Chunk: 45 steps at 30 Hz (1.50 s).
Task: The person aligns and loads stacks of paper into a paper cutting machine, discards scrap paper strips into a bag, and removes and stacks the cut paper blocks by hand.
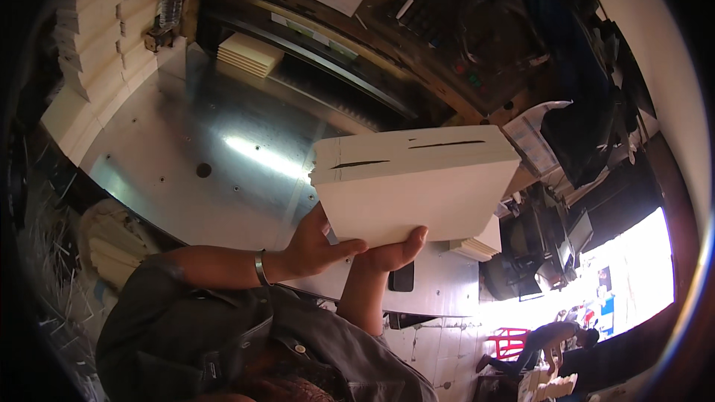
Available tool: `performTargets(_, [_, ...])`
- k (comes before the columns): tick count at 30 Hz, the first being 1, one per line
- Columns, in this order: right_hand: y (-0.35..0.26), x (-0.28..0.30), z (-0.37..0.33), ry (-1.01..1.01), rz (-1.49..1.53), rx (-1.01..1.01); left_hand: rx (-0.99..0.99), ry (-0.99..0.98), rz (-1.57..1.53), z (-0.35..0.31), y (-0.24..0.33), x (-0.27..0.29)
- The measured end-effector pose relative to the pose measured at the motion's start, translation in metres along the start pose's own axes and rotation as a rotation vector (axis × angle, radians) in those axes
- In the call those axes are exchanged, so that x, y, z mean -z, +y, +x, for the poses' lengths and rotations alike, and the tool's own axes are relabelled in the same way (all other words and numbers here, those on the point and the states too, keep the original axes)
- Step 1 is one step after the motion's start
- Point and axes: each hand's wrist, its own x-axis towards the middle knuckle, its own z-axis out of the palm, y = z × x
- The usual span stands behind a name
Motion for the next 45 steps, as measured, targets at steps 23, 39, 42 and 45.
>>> performTargets(23, [-0.033, 0.03, 0.029, -0.12, -0.568, -0.044, 0.122, 0.093, 0.147, -0.006, 0.048, 0.112])
performTargets(39, [0.193, 0.192, 0.158, 0.548, -0.614, -0.736, 0.706, 0.326, 0.413, 0.198, -0.136, 0.281])
performTargets(42, [0.24, 0.185, 0.199, 0.496, -0.632, -0.755, 0.559, 0.597, 0.499, 0.222, -0.15, 0.31])
performTargets(45, [0.278, 0.194, 0.244, 0.509, -0.679, -0.699, 0.333, 0.907, 0.528, 0.233, -0.161, 0.278])
